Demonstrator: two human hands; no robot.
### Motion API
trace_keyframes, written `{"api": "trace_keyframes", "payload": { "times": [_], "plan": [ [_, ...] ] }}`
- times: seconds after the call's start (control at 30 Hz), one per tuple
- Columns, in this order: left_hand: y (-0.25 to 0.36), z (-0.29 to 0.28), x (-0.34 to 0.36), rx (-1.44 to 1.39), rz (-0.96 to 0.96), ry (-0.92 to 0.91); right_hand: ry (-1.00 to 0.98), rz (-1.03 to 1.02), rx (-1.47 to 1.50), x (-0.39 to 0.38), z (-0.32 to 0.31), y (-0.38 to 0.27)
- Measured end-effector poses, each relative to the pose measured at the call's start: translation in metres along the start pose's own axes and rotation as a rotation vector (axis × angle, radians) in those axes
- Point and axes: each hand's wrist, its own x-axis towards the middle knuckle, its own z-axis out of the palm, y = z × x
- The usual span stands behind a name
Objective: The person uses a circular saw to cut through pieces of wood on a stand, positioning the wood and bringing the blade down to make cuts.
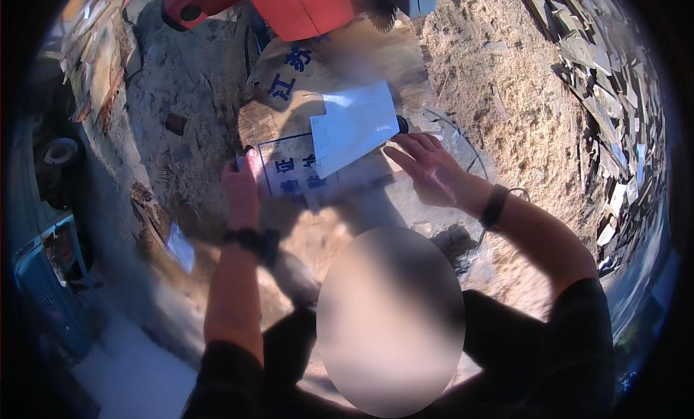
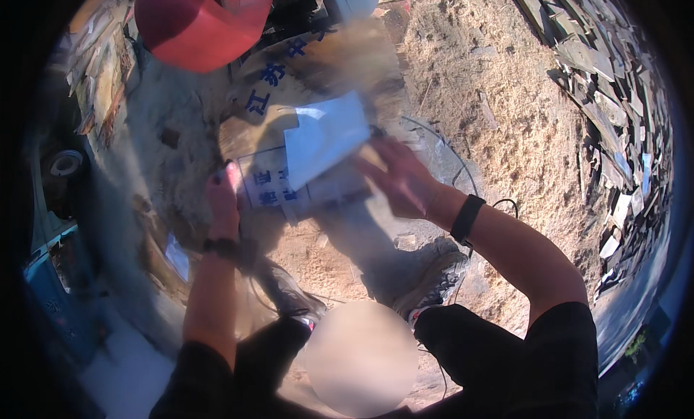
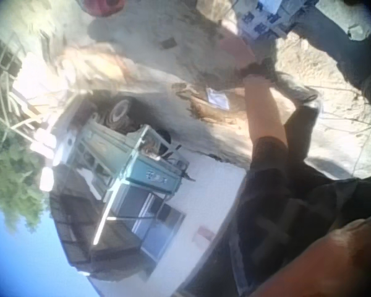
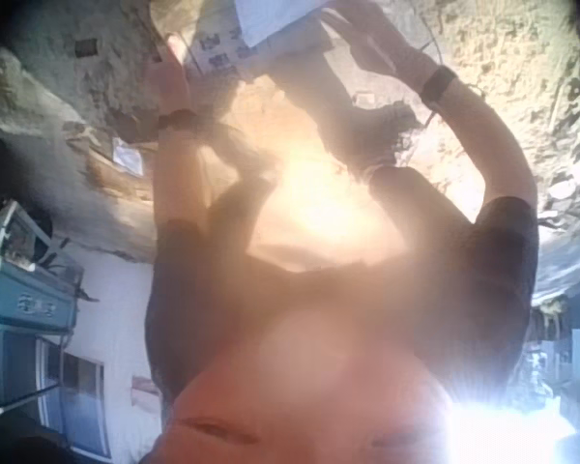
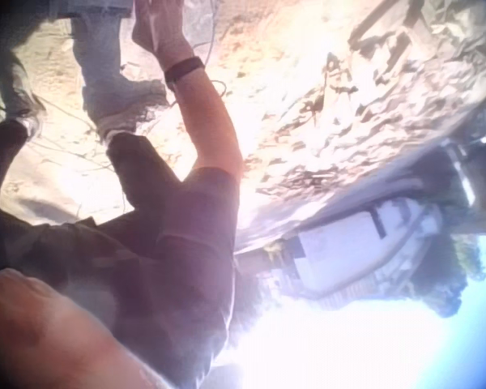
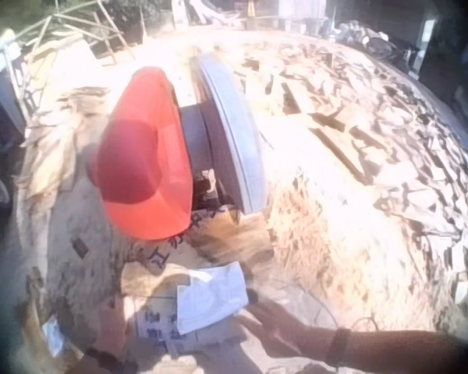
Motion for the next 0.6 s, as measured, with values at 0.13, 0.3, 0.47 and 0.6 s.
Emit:
{"api": "trace_keyframes", "payload": {
  "times": [0.13,0.3,0.47,0.6],
  "plan": [
    [0.015,0.010,-0.001,0.141,-0.071,-0.109,0.424,0.602,0.571,0.036,0.004,0.007],
    [0.007,0.020,0.010,0.021,-0.027,-0.103,0.038,0.253,0.973,0.070,0.002,-0.010],
    [-0.016,0.019,0.036,0.093,0.134,-0.069,-0.702,-0.170,0.419,0.031,-0.031,-0.079],
    [-0.049,0.046,0.057,-0.008,0.055,-0.087,-0.960,-0.117,0.305,-0.014,0.023,-0.011]
  ]
}}
